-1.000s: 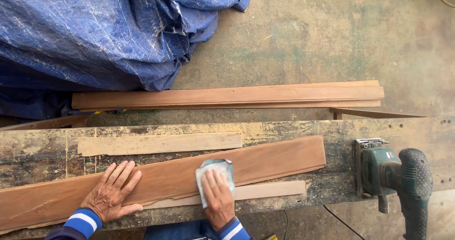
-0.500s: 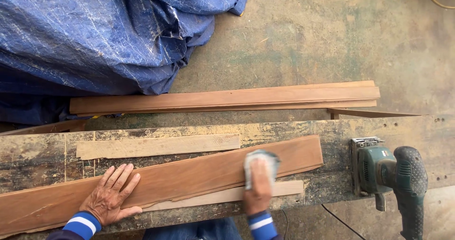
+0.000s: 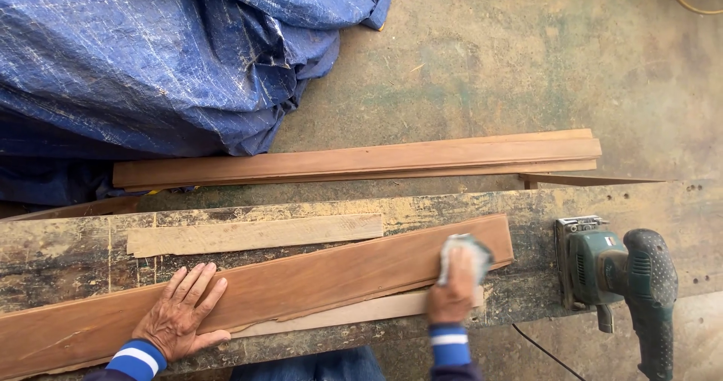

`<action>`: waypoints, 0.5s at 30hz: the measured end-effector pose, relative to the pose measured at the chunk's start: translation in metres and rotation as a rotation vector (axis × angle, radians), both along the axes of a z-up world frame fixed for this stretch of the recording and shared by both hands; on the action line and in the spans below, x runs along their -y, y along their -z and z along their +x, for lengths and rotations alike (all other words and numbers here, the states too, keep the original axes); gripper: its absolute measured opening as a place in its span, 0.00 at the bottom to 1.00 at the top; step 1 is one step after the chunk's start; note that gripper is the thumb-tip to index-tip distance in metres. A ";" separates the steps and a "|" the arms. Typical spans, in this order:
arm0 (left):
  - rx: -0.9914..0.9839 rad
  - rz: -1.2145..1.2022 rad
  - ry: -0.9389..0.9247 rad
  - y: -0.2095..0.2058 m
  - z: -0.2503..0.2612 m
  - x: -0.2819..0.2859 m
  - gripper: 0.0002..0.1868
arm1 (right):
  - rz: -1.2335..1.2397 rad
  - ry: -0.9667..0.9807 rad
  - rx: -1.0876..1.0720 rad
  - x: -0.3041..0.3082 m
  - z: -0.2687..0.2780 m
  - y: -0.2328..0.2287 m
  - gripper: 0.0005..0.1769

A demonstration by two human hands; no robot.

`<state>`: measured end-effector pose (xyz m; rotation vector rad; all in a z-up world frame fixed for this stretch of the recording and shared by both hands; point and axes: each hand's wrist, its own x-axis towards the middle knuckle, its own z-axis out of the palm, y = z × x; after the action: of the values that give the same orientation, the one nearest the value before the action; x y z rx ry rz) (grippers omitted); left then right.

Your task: Hand-sanding a long wooden board with sandpaper.

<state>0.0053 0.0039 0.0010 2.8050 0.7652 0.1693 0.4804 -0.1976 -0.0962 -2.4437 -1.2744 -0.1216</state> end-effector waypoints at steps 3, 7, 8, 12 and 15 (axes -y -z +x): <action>-0.014 -0.008 -0.003 -0.002 -0.005 0.008 0.52 | 0.033 -0.280 -0.134 -0.009 -0.101 -0.052 0.32; -0.015 0.002 0.003 0.004 -0.004 0.005 0.53 | 0.129 -0.394 -0.063 0.016 -0.064 0.001 0.22; -0.015 0.000 0.007 0.005 -0.004 0.005 0.53 | 0.127 -0.390 -0.063 0.019 -0.022 0.002 0.22; -0.014 -0.003 0.008 0.004 -0.005 0.003 0.53 | -0.024 0.065 -0.022 0.030 0.089 0.008 0.26; -0.011 -0.002 0.004 0.005 -0.005 0.005 0.53 | -0.026 0.114 0.020 0.019 0.044 -0.002 0.30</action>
<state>0.0002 -0.0014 -0.0041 2.8074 0.7625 0.1519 0.5245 -0.2169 -0.0940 -2.5436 -1.1511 -0.1608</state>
